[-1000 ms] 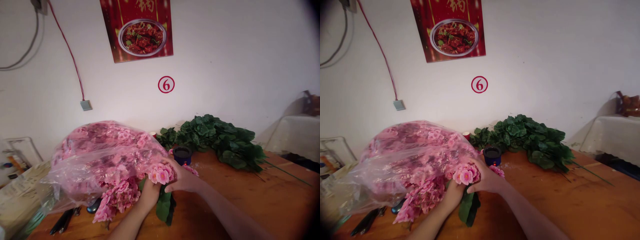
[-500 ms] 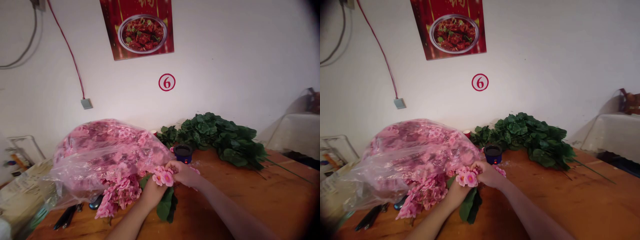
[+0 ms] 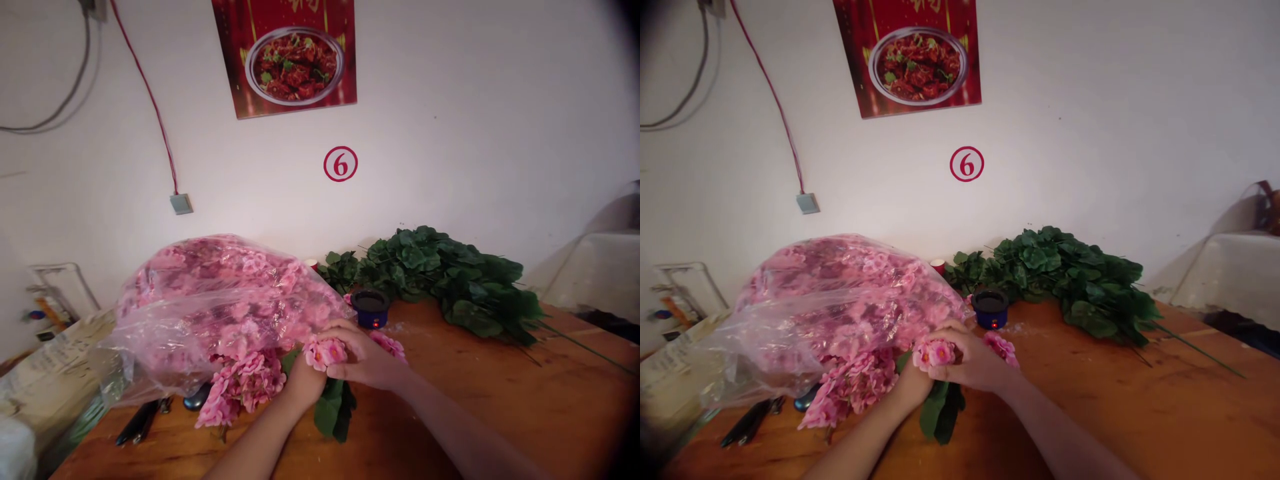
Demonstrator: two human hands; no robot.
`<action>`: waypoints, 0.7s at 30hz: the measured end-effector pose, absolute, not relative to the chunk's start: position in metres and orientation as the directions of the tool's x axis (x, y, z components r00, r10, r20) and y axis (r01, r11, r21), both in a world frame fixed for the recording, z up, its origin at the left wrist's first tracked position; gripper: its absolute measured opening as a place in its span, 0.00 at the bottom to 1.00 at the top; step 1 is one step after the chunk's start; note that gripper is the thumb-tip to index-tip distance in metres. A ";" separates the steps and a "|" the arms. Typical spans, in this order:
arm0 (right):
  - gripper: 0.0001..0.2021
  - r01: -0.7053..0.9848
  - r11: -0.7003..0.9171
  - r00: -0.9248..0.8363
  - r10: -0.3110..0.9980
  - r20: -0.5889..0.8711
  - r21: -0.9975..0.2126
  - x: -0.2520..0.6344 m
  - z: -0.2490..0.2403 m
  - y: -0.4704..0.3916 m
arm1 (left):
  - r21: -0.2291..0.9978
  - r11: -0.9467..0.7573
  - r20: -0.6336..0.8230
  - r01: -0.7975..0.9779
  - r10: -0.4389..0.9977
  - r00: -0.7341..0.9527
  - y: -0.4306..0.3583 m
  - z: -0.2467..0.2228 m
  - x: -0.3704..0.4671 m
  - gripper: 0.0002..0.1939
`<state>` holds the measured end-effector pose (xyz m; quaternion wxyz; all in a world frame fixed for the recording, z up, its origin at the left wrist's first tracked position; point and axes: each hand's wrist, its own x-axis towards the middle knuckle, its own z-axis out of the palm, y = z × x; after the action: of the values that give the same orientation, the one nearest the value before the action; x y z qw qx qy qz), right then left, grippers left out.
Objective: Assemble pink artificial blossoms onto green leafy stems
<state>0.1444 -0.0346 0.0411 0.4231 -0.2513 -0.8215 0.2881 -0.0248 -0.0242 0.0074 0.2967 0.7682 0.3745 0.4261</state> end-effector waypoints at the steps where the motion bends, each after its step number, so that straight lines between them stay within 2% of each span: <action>1: 0.21 0.177 0.704 -0.495 0.667 0.556 -0.687 0.143 0.040 -0.035 | 0.780 -0.532 0.423 0.329 0.837 0.347 -0.024 0.007 -0.025 0.12; 6: 0.07 0.243 0.681 -0.338 0.727 0.597 -0.691 0.131 0.028 -0.031 | 0.832 -0.467 0.355 0.300 0.863 0.359 -0.024 0.010 -0.024 0.09; 9: 0.07 0.248 0.667 -0.349 0.738 0.577 -0.703 0.129 0.019 -0.025 | 0.862 -0.458 0.328 0.218 0.831 0.449 -0.027 0.020 -0.021 0.09; 13: 0.09 0.245 0.659 -0.416 0.734 0.537 -0.711 0.132 0.015 -0.020 | 0.863 -0.488 0.373 0.132 0.790 0.486 -0.031 0.028 -0.017 0.12; 16: 0.10 0.277 0.686 -0.425 0.716 0.554 -0.673 0.134 0.023 -0.025 | 0.849 -0.508 0.399 0.142 0.795 0.456 -0.030 0.025 -0.019 0.12; 21: 0.29 0.354 0.665 -0.435 0.740 0.514 -0.658 0.135 0.038 -0.042 | 0.851 -0.487 0.388 0.199 0.837 0.386 -0.030 0.020 -0.024 0.13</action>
<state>0.1348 -0.0417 0.0383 0.4122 -0.3359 -0.8140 0.2339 -0.0237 -0.0301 0.0200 0.3693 0.7461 0.3469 0.4320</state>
